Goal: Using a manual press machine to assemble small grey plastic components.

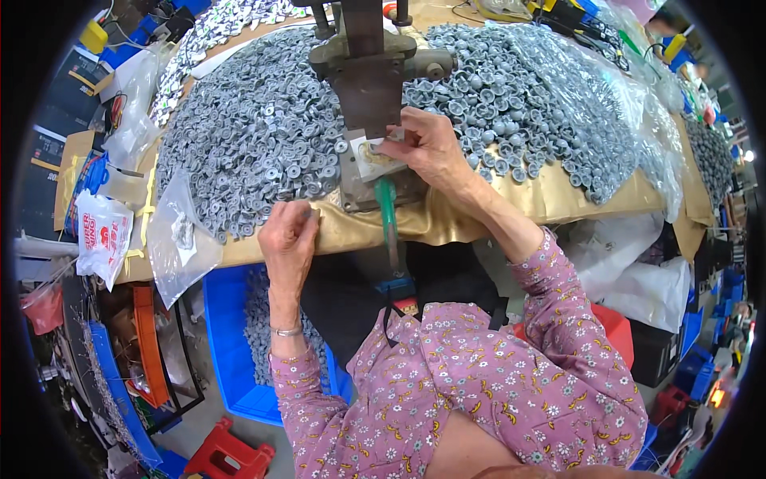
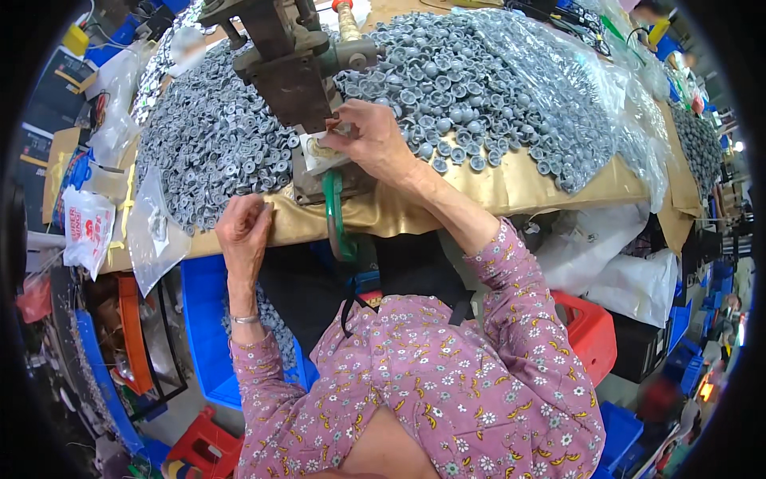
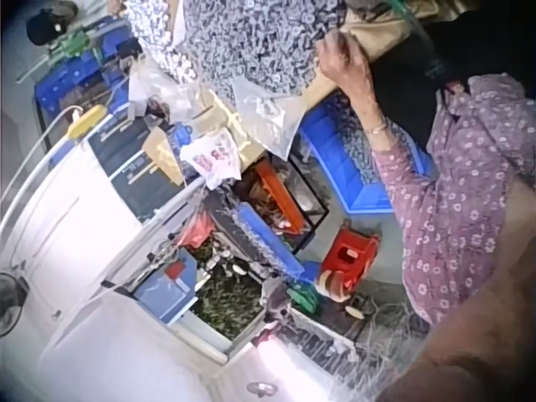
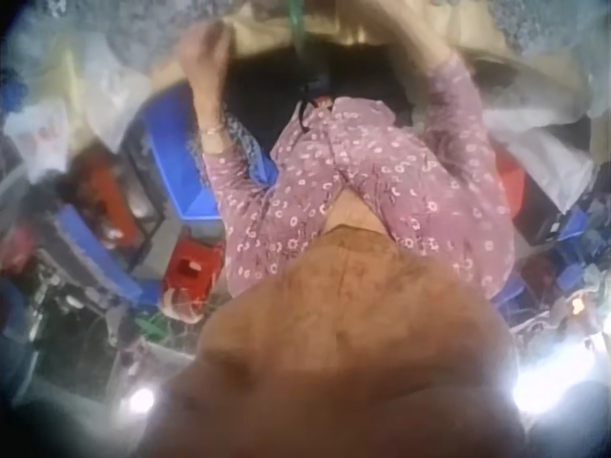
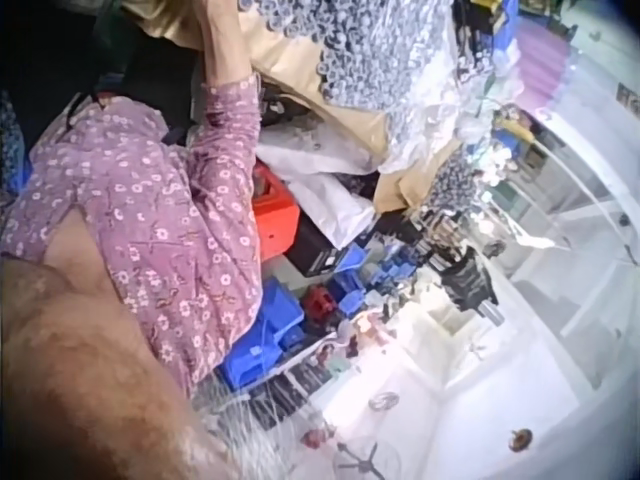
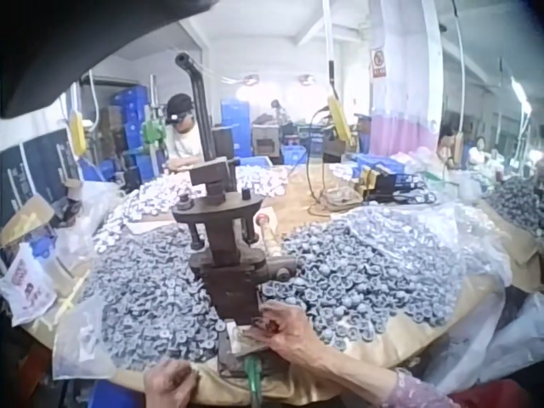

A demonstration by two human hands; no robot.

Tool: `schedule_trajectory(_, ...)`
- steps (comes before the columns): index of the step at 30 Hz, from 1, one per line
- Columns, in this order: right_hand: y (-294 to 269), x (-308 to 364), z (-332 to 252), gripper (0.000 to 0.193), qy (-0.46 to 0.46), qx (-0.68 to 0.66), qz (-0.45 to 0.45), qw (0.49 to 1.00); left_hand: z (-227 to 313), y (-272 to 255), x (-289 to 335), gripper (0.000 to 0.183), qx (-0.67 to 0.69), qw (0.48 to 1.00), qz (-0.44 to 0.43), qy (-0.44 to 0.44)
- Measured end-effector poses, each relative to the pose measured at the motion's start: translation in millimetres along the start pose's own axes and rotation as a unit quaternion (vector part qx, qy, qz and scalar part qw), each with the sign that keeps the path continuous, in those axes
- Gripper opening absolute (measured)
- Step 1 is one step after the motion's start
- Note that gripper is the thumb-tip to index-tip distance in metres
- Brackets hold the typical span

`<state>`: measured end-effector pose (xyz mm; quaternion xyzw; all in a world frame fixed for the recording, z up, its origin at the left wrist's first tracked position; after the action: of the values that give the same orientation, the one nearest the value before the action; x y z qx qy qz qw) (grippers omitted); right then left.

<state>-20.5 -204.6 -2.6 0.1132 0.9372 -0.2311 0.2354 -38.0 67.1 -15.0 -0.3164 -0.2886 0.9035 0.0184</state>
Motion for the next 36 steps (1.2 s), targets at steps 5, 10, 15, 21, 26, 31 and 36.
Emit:
schedule_trajectory(5, 3.1, -2.9, 6.3, 0.031, 0.005, -0.032, -0.018, 0.999, -2.9, -5.4, 7.1, 0.019, -0.045, 0.998, -0.051, -0.021)
schedule_trajectory(10, -8.8, -9.1, 2.2, 0.029, -0.107, 0.057, -0.019, 0.992, 6.6, -9.8, 7.0, 0.016, -0.076, 0.996, -0.040, -0.034)
schedule_trajectory(15, -3.9, -1.7, 4.1, 0.020, -0.107, 0.033, 0.016, 0.994, 0.8, -3.0, 14.0, 0.015, -0.127, 0.992, -0.013, -0.006)
schedule_trajectory(21, 0.3, 4.0, 5.0, 0.013, 0.025, -0.071, 0.028, 0.997, -1.5, 0.7, 2.6, 0.011, -0.033, 0.998, -0.009, -0.060)
schedule_trajectory(26, 0.1, 4.5, 25.3, 0.012, 0.065, -0.114, 0.059, 0.990, 20.0, 35.4, -48.5, 0.010, 0.095, 0.992, -0.037, -0.073)
schedule_trajectory(31, 7.0, 8.1, 19.6, 0.013, 0.080, -0.123, 0.064, 0.987, 24.1, 65.7, -73.9, 0.008, 0.136, 0.985, -0.095, -0.042)
schedule_trajectory(36, 3.3, 12.6, 14.6, 0.013, 0.056, -0.091, 0.071, 0.992, 31.9, 76.7, -82.3, 0.012, 0.126, 0.981, -0.141, -0.034)
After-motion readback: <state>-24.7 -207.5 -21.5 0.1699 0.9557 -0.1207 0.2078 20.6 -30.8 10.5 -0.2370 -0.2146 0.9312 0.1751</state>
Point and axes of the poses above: each hand's wrist, its own x-axis away from the middle knuckle, its own y-axis out of the palm, z = x × y, the point moved 5 cm from there along -x, towards the middle knuckle, and after that the axes turned 4 degrees about z, right-handed, at the moved point
